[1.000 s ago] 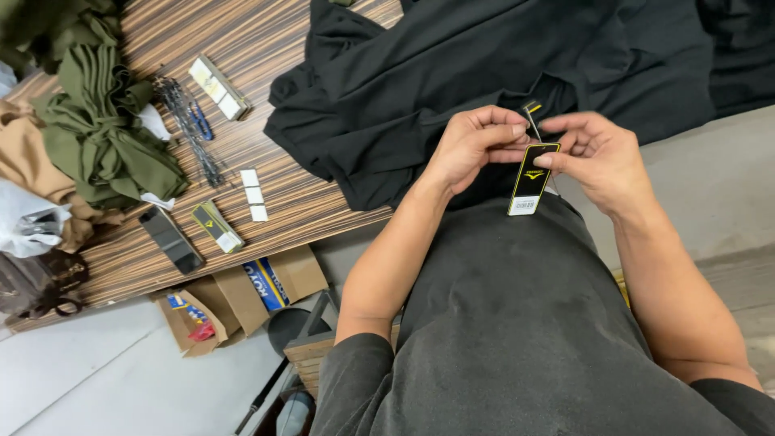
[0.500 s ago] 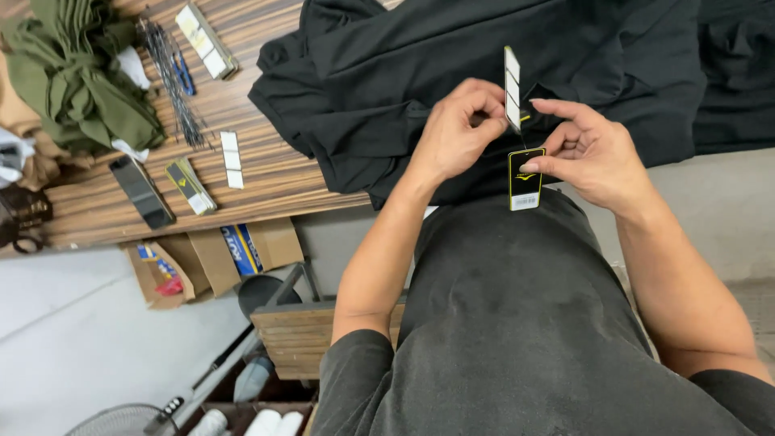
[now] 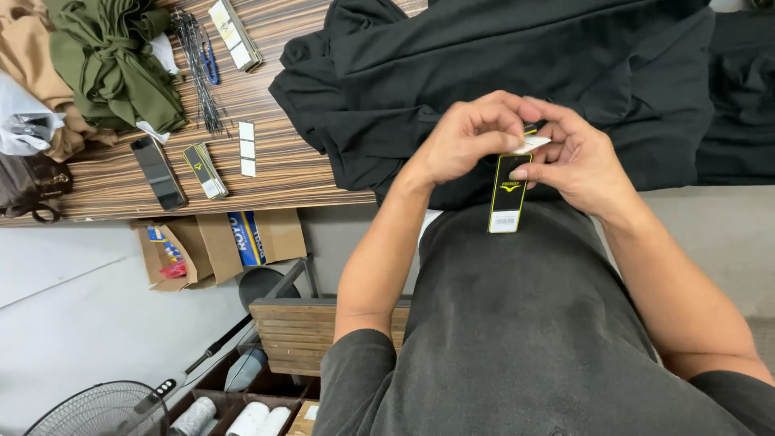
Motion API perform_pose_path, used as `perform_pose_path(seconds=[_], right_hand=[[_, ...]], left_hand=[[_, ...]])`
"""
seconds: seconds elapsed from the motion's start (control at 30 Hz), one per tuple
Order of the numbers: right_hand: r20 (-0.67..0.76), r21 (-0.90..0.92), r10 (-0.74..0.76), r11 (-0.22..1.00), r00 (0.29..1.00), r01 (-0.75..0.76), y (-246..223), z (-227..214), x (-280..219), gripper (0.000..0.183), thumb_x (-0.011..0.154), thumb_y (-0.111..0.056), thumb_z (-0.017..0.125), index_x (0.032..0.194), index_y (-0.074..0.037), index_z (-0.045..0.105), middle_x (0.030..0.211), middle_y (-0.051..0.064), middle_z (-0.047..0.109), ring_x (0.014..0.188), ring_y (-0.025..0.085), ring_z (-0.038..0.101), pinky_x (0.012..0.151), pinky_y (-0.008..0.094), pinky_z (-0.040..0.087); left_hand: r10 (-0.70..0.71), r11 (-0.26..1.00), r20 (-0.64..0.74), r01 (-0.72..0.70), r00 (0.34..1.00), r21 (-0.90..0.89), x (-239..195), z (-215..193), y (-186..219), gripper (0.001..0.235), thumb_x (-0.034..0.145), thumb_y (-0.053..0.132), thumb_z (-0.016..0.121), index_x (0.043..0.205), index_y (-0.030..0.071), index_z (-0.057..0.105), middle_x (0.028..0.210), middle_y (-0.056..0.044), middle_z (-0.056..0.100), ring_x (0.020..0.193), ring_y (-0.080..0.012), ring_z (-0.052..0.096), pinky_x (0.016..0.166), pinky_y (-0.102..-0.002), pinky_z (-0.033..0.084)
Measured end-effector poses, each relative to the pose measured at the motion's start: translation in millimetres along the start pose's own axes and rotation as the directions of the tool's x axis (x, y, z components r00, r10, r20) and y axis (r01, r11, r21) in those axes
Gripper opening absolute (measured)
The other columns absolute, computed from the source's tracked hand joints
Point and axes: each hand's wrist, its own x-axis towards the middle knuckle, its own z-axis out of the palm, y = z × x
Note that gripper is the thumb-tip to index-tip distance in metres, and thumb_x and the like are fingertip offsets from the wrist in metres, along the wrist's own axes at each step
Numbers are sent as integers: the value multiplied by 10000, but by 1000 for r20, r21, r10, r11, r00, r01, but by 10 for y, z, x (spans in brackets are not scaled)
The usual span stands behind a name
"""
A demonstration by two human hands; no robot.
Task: The person attaches yellow and white tags to black t-shirts using black zip ties. They thread the zip ties through the tag holes and the shirt's neck seam, then pull them tight to secure the tags. The person also folds the shirts and organizes stacks of tags on the table.
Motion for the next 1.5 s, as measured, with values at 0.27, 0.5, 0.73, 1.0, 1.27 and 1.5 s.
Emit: perform_pose_path(seconds=[0.27,0.5,0.73,1.0,1.27,1.5], right_hand=[[-89,-14,-51,999,995,50,300,-209,-65,806,750,164,828,1481,82,498,918,143,536,732,192,685,643,353,656],[-156,-136,-60,990,986,38,483,-333,-84,434,839,105,855,1234,94,676,893,108,510,773,139,662,701,290,639],[-154,-405,-87,914,984,17,720,-533,6,277,857,-45,933,1059,12,751,1233,160,603,1098,253,686,934,324,589],[-58,-15,127,992,990,-128,883,-395,167,548,885,121,764,1399,69,581,1002,231,680,773,184,720,597,301,634],[-19,-78,46,996,999,-47,1077,-574,128,319,890,75,796,1200,57,721,1061,167,682,838,88,635,674,236,602],[-45,-121,90,988,995,-95,930,-690,59,232,925,37,793,1149,47,735,1074,130,697,888,49,638,771,197,592]], left_hand=[[-104,980,-120,81,987,-182,-58,38,-811,111,996,100,680,1085,43,715,1015,-35,662,941,-97,639,846,-280,575],[-281,900,-132,213,951,-380,-218,126,-907,120,1044,148,633,1108,45,631,998,-105,748,954,-184,751,799,-378,656],[-350,902,-276,243,895,-356,-276,88,-1093,119,1013,129,646,1074,28,657,957,-161,763,859,-225,776,724,-388,684],[-445,881,-546,238,710,-408,-376,147,-1126,183,980,89,690,1060,-63,629,983,-305,729,856,-381,765,698,-495,674],[-387,918,-654,201,651,-343,-281,206,-1157,208,959,79,722,1033,-81,612,993,-297,727,872,-361,762,720,-451,678],[-302,952,-641,257,706,-166,22,286,-1106,223,949,126,740,1019,-62,642,985,-275,744,871,-278,772,749,-362,680]])
